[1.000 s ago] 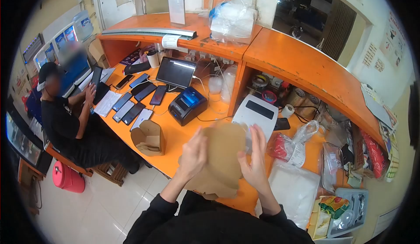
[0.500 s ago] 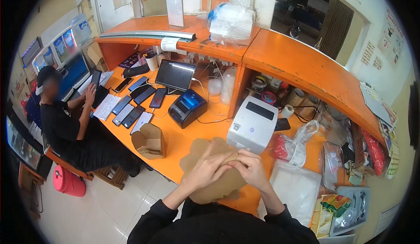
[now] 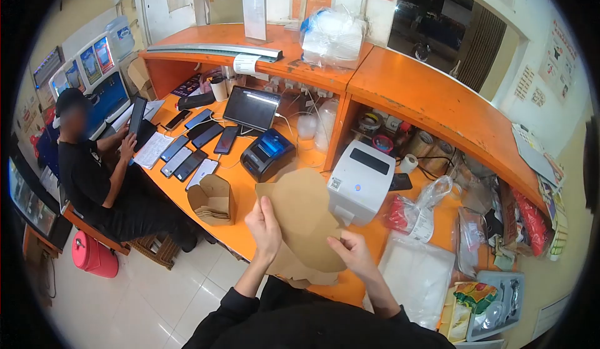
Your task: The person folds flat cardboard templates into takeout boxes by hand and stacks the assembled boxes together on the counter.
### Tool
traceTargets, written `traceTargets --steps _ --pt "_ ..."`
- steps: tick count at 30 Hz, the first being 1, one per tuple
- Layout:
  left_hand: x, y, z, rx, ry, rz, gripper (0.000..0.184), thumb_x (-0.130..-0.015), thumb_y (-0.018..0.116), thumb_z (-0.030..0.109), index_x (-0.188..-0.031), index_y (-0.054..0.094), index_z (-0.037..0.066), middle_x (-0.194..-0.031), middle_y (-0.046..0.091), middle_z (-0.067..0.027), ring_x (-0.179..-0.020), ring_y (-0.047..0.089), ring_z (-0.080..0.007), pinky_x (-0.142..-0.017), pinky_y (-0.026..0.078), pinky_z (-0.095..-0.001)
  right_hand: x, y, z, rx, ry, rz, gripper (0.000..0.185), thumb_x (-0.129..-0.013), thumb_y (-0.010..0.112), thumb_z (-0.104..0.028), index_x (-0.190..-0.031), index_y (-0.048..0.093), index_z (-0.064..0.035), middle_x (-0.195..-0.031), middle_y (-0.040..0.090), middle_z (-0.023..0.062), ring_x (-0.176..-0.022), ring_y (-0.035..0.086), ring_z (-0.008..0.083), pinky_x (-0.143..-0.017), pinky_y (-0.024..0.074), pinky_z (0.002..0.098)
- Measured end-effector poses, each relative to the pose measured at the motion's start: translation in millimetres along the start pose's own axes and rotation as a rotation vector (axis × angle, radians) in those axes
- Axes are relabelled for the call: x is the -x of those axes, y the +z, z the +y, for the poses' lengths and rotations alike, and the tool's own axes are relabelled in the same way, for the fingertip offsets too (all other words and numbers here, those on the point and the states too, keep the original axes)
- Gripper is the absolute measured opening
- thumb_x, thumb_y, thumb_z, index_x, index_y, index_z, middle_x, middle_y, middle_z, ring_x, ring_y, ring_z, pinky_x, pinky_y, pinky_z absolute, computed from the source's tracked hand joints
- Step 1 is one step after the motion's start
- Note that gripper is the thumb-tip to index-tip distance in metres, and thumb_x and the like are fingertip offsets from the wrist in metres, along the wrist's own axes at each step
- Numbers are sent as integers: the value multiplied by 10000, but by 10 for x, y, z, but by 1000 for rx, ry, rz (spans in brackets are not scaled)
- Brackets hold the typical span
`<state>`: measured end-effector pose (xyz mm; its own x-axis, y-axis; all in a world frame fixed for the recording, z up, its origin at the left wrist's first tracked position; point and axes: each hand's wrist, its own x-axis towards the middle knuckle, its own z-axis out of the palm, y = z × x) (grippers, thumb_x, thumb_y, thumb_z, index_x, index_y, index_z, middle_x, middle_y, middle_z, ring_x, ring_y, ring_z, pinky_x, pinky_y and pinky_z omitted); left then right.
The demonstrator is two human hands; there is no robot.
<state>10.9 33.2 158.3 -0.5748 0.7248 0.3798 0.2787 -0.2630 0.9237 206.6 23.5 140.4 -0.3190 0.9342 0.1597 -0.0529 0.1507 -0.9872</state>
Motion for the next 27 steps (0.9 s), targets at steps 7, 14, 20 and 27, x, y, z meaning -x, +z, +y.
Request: traceTargets --steps 7,14,20,27 --pt "151 41 355 -549 679 -614 508 -863 561 275 -1319 416 106 -1269 469 -201 -1195 448 -251 -1085 111 -531 -156 -77 -392 399 -280 -84 79 -823 583 -37 -808 624 29 -700 543 58 -595 493 136 -547 385 262" --pt "129 67 121 -247 577 -693 239 -878 530 208 -894 638 -5 -629 596 -164 -620 583 -335 -1013 372 -436 -296 77 -375 509 -455 203 163 -703 712 -35 -824 615 13 -716 539 75 -664 542 176 -615 430 260" --pt "122 -67 -43 -148 93 -157 285 -939 430 133 -769 566 -51 -510 480 -90 -447 468 -171 -549 439 -297 -309 -130 -401 425 -339 119 333 -749 718 -168 -992 540 -25 -1006 557 104 -905 529 213 -757 433 309" --pt "51 149 42 -222 442 199 300 -896 508 175 -1140 530 1 -1078 576 -149 -993 550 -226 -952 269 -451 -178 -31 -230 220 -2 -91 146 -845 603 -126 -788 605 8 -728 520 24 -610 435 124 -521 335 256"
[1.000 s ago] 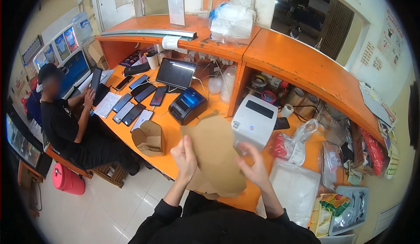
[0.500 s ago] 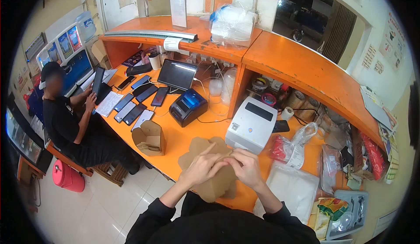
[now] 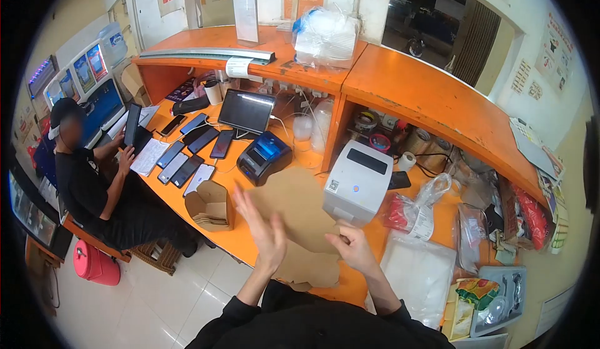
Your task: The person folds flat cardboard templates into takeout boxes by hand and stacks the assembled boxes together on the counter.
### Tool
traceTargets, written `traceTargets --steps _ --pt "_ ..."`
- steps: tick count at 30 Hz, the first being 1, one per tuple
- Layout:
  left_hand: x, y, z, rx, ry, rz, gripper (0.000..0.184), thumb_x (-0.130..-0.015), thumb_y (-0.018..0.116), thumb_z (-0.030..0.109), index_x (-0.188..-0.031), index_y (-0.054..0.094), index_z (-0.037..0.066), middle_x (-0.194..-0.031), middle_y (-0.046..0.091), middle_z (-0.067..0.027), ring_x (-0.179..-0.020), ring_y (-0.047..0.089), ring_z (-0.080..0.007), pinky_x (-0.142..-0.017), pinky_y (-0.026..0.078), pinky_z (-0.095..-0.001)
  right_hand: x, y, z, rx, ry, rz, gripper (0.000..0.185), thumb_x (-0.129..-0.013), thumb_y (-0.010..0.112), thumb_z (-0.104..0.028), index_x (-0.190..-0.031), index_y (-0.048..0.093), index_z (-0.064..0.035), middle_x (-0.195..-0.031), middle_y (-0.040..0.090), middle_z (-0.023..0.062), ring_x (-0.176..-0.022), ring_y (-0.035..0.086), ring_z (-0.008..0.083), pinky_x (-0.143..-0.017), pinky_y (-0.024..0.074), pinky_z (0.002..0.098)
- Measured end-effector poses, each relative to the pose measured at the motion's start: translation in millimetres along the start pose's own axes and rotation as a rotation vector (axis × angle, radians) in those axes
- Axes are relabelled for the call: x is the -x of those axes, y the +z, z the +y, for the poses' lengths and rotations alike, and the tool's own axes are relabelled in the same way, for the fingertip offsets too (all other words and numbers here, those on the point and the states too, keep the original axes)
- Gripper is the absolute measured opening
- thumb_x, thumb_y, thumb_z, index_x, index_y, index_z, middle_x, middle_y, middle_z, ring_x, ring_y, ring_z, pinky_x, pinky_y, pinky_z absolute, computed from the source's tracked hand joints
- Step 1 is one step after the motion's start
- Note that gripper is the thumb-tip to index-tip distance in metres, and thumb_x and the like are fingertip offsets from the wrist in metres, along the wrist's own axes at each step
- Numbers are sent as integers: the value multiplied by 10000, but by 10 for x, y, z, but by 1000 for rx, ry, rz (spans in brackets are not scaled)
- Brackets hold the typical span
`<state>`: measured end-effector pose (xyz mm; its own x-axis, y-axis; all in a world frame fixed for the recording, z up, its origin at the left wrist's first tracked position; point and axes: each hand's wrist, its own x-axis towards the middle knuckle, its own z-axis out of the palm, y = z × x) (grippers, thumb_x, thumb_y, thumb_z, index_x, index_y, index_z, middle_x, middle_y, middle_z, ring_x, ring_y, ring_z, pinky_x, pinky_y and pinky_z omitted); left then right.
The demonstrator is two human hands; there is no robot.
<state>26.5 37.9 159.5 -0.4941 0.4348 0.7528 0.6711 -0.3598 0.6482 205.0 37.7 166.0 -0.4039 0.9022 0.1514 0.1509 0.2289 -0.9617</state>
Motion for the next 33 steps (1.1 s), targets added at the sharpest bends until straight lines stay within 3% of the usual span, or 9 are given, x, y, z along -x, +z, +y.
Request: traceTargets --steps 3,6,12,14,22,25,28,31,33 --pt "43 -190 65 -324 369 -483 522 -825 608 205 -1302 443 69 -1333 446 -145 -1253 412 -244 -1079 -20 -544 -107 -5 -31 142 -259 -11 87 -819 599 -81 -792 606 2 -714 524 57 -619 476 173 -536 348 272" --pt "-30 -156 75 -19 290 -828 474 -786 653 214 -1225 527 86 -1208 559 -104 -1116 538 -222 -1084 79 -548 -178 -25 -168 328 -395 -40 51 -787 607 -59 -791 611 -8 -729 530 84 -646 510 229 -559 370 301" --pt "168 -54 -197 134 221 -774 270 -798 619 121 -1064 634 79 -951 672 -63 -832 656 -206 -1077 178 -529 -284 138 -215 427 -540 364 122 -736 671 -45 -710 561 3 -688 503 81 -609 491 209 -575 397 302" --pt "144 -66 -128 67 244 -678 303 -793 608 92 -1095 617 65 -1020 653 -78 -898 642 -206 -1075 179 -528 -272 241 -323 363 -479 618 169 -727 681 -47 -696 521 -3 -664 486 89 -606 492 218 -571 396 313" --pt "112 -127 177 21 260 -679 575 -739 649 93 -1269 452 -10 -1264 501 -180 -1137 515 -319 -1057 230 -497 -255 241 -179 325 -321 312 106 -835 526 -14 -749 498 41 -717 503 98 -640 505 214 -598 397 277" --pt "-114 -273 162 97 -4 -466 632 -762 676 132 -1301 383 -21 -1323 436 -182 -1174 480 -299 -1014 331 -432 -308 -103 -367 256 -315 47 74 -850 508 -13 -817 544 43 -801 549 96 -717 541 169 -674 424 259" --pt "-319 -452 -211 729 -771 -974 582 -815 667 167 -1288 379 -10 -1312 425 -137 -1180 452 -213 -939 417 -352 -334 -193 -514 304 -398 -26 116 -850 497 4 -937 568 35 -898 591 138 -764 594 261 -693 452 307" --pt "-208 -515 -210 970 -1029 -1045 520 -859 627 177 -1282 376 8 -1238 471 -88 -1124 470 -157 -879 453 -301 -318 32 -516 258 -191 136 190 -841 501 17 -998 606 35 -1019 625 138 -863 622 197 -713 473 248" --pt "-83 -464 -111 951 -1124 -947 492 -868 613 166 -1276 385 12 -1217 483 -87 -1097 488 -162 -871 456 -302 -304 253 -260 411 -449 221 257 -813 502 48 -1050 599 32 -1097 606 153 -958 616 222 -783 487 276"
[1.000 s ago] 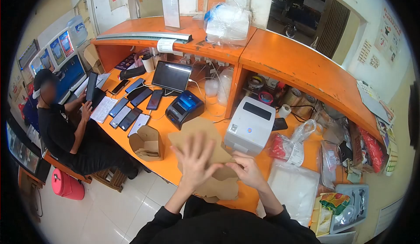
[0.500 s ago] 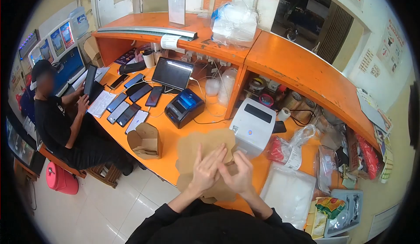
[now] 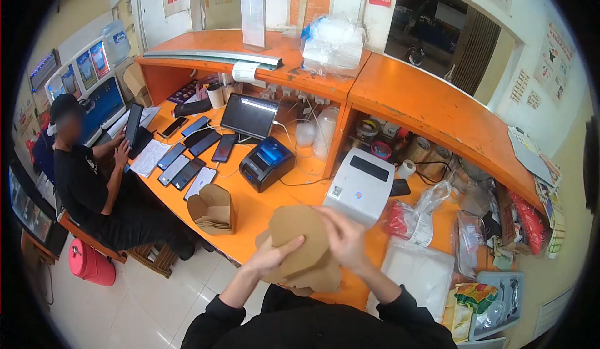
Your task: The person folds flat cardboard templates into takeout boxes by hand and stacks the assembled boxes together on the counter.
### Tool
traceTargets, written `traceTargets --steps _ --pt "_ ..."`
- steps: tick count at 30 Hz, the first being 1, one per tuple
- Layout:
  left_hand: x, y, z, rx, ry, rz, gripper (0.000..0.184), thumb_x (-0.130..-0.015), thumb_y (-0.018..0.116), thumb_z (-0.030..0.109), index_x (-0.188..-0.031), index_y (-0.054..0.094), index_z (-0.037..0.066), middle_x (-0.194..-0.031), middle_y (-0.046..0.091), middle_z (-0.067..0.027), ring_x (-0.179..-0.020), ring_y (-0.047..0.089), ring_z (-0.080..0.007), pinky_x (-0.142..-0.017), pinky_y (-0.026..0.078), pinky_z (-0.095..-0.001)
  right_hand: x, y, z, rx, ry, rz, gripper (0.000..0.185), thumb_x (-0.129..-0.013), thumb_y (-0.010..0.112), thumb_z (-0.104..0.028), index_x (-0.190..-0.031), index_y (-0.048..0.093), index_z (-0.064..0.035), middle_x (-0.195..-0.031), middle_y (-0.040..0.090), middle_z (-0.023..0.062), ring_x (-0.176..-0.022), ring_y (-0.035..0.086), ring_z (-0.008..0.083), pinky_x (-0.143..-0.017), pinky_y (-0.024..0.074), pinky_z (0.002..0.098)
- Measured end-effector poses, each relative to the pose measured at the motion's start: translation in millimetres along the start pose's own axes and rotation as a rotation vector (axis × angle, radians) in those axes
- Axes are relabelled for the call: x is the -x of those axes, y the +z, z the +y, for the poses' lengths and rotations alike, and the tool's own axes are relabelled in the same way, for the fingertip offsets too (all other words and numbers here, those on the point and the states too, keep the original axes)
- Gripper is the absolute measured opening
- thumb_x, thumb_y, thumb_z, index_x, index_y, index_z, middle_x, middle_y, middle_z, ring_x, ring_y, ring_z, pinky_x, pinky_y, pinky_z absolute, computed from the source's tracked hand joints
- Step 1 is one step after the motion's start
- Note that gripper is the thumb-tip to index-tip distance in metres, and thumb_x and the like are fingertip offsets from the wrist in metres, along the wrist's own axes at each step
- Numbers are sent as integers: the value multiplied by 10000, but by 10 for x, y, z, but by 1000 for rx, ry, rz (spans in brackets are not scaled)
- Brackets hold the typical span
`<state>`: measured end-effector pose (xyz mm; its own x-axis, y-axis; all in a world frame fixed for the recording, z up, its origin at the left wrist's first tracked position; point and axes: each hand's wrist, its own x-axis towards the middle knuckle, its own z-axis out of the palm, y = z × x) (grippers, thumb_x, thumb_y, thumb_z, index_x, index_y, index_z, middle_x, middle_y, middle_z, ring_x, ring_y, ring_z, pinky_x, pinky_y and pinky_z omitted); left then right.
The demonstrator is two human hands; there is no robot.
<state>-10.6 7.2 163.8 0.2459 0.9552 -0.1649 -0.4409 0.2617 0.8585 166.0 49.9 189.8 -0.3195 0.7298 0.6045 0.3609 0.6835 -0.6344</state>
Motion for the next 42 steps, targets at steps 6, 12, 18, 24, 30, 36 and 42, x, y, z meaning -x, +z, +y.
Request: traceTargets --steps 6,12,18,24,30,36,42 --pt "180 168 -144 -80 65 103 429 -890 565 121 -1269 394 15 -1180 508 -95 -1052 514 -171 -852 466 -304 85 -189 26 81 -349 -264 414 -717 516 112 -1111 592 12 -1222 549 133 -1120 542 257 -947 450 325" --pt "287 87 -178 -84 -97 -25 455 -889 558 109 -1291 366 22 -1203 490 -103 -1057 513 -174 -855 468 -308 200 -441 174 -35 -460 -439 368 -712 564 71 -1065 622 -16 -1207 566 90 -1086 569 209 -910 479 297" --pt "355 132 -89 -34 -102 -12 429 -891 563 110 -1270 390 5 -1177 509 -99 -1050 520 -168 -862 467 -299 323 -314 245 -67 -472 -284 324 -739 569 40 -1059 611 14 -1195 570 113 -1067 580 242 -869 501 300" --pt "393 190 -124 -21 -61 47 445 -899 554 130 -1290 373 18 -1197 494 -97 -1096 491 -173 -893 449 -305 489 -120 -28 -212 -122 -121 316 -872 388 -22 -1134 549 51 -1166 569 204 -1093 562 240 -901 460 307" --pt "366 111 -152 -281 66 -139 431 -912 537 168 -1280 376 13 -1185 495 -85 -1093 476 -170 -900 418 -312 598 -122 105 -576 500 -459 363 -977 378 -225 -1209 485 31 -1009 612 136 -963 562 144 -833 430 239" --pt "318 120 -115 -317 147 -111 396 -936 484 233 -1250 404 5 -1177 500 -90 -1076 483 -169 -881 420 -303 358 -165 -131 -200 578 -435 331 -956 433 -263 -1170 539 -34 -1033 601 156 -962 574 179 -772 429 246" --pt "132 103 -77 35 317 248 385 -954 433 292 -1201 437 -3 -1120 534 -108 -1028 517 -176 -861 435 -313 427 49 -85 335 -257 -55 310 -826 608 -365 -1112 634 -248 -1358 363 184 -1299 191 414 -1016 155 498"
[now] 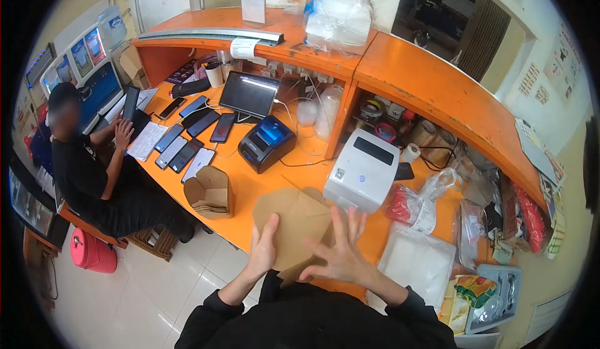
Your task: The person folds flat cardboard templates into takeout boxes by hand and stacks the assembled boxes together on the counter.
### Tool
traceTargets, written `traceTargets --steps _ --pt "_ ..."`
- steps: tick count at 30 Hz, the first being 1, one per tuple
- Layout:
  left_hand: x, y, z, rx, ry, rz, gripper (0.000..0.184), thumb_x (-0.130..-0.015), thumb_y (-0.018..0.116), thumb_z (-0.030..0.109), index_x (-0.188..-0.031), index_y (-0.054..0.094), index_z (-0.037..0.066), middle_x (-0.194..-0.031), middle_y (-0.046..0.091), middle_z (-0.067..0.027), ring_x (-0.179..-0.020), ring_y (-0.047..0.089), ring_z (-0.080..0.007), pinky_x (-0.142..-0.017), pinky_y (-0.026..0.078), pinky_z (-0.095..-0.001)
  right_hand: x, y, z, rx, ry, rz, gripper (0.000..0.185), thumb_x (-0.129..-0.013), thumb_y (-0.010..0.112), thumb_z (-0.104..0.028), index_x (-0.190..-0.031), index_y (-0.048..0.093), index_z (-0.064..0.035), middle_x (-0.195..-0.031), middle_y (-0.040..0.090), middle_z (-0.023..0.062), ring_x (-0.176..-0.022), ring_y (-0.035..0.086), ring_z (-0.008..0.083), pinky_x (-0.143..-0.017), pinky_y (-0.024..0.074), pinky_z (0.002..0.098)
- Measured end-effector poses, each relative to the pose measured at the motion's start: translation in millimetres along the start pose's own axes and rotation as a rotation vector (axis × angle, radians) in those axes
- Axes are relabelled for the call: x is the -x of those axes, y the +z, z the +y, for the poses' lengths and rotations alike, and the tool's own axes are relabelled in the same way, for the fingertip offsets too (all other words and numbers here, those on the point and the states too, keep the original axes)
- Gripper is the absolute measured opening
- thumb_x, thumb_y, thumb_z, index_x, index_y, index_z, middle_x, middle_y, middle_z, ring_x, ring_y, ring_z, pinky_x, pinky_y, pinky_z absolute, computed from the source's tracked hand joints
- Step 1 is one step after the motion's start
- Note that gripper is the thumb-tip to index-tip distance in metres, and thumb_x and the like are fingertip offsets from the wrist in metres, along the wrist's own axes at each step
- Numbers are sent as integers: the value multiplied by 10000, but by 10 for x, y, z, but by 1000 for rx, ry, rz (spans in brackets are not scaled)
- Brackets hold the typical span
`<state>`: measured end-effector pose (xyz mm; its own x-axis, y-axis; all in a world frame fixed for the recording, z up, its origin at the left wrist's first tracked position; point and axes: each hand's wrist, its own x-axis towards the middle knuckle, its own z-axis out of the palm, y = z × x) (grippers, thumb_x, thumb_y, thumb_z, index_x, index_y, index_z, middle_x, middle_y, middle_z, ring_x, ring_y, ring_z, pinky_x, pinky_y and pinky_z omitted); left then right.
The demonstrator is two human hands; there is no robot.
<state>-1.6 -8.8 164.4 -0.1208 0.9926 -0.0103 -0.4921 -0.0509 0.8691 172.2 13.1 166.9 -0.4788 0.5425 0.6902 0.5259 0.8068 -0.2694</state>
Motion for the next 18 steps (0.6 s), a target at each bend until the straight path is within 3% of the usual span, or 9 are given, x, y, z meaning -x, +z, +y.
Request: traceTargets --steps 2,5,8,11,14,18 --pt "16 -11 -155 -128 33 49 390 -954 433 289 -1211 429 -4 -1132 529 -109 -1034 512 -173 -873 426 -308 60 52 -27 -30 -42 -88 334 -765 647 -454 -1074 655 -330 -1414 263 179 -1317 41 458 -1027 12 565" --pt "71 101 -149 -166 50 -27 394 -956 433 258 -1242 394 -10 -1188 494 -115 -1080 478 -171 -909 392 -296 126 115 210 43 -116 -64 374 -677 680 -555 -1005 679 -377 -1383 296 182 -1317 59 438 -1035 22 559" --pt "143 97 -249 -104 -2 -69 374 -955 432 219 -1247 380 -9 -1184 498 -131 -1074 496 -190 -891 422 -315 35 17 332 80 -134 21 349 -641 706 -550 -942 703 -374 -1352 338 143 -1316 61 406 -1043 22 538" --pt "105 156 -63 187 -156 53 362 -953 436 216 -1240 387 1 -1186 496 -132 -1089 497 -200 -888 442 -329 -19 -124 79 -39 -19 -36 303 -626 744 -440 -920 705 -381 -1310 391 92 -1310 99 377 -1046 56 512" --pt "83 137 -138 144 -143 18 362 -947 446 173 -1259 364 9 -1218 469 -131 -1125 482 -213 -906 440 -334 22 -40 81 5 -161 9 279 -638 730 -432 -910 707 -376 -1296 387 102 -1292 138 363 -1043 61 504" --pt "86 134 -153 150 -95 -152 393 -934 445 95 -1298 320 14 -1239 448 -135 -1132 478 -227 -940 415 -360 -2 -52 146 -16 -124 77 264 -607 762 -399 -857 717 -325 -1224 388 100 -1239 206 334 -1026 127 500"
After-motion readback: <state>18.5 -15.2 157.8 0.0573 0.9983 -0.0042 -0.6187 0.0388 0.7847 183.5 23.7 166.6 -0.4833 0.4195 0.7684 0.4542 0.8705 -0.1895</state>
